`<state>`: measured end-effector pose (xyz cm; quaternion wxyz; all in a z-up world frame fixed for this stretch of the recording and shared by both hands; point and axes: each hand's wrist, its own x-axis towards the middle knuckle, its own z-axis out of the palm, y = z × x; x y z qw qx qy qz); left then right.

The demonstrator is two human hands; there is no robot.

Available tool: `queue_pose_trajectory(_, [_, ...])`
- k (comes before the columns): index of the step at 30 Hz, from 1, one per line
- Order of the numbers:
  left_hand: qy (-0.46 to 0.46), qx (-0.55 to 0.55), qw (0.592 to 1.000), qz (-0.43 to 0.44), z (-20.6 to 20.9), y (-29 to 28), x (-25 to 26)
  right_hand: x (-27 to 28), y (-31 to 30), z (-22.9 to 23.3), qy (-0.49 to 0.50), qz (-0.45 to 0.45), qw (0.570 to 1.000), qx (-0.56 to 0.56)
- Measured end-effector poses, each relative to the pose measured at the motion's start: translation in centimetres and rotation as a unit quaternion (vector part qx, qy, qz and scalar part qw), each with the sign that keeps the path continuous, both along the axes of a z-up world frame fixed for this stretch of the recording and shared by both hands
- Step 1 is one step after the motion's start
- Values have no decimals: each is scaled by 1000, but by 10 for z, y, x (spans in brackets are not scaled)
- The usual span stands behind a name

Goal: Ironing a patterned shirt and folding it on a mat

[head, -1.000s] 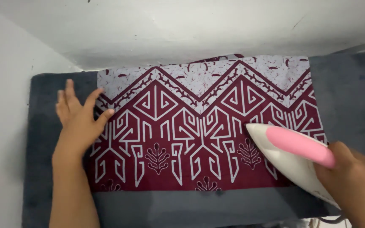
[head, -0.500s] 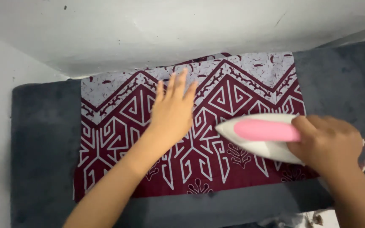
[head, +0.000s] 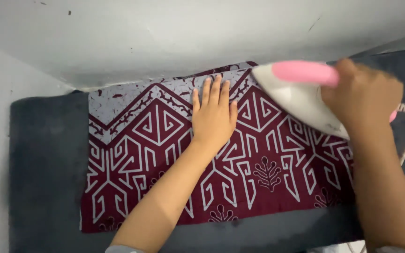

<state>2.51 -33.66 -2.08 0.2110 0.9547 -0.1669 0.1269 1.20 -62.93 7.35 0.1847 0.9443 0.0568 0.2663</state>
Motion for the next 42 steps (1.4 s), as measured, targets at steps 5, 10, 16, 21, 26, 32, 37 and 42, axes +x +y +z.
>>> queue_pose_trajectory(5, [4, 13, 1000, 2, 3, 0, 0, 26, 3, 5, -27, -83, 995, -57])
queue_pose_trajectory(10, [18, 8, 1000, 7, 10, 3, 3, 18, 14, 8, -34, -87, 995, -33])
queue_pose_trajectory(16, [52, 29, 998, 20, 2, 5, 11, -13, 23, 5, 67, -59, 995, 33])
queue_pose_trajectory(21, [71, 41, 996, 19, -4, 8, 15, -25, 34, 7, 72, -3, 996, 55])
queue_pose_trajectory(26, [9, -68, 996, 65, -4, 13, 19, -12, 30, 3, 44, 31, 996, 72])
queue_pose_trajectory(32, [29, -28, 998, 52, 12, 14, 13, 30, 37, -1, 3, -31, 999, 38])
queue_pose_trajectory(37, [15, -45, 998, 44, 2, 20, 16, 37, 44, 0, -25, -76, 997, 22])
queue_pose_trajectory(42, [77, -190, 977, 50, 20, 23, 20, 16, 58, 10, -2, -74, 996, 43])
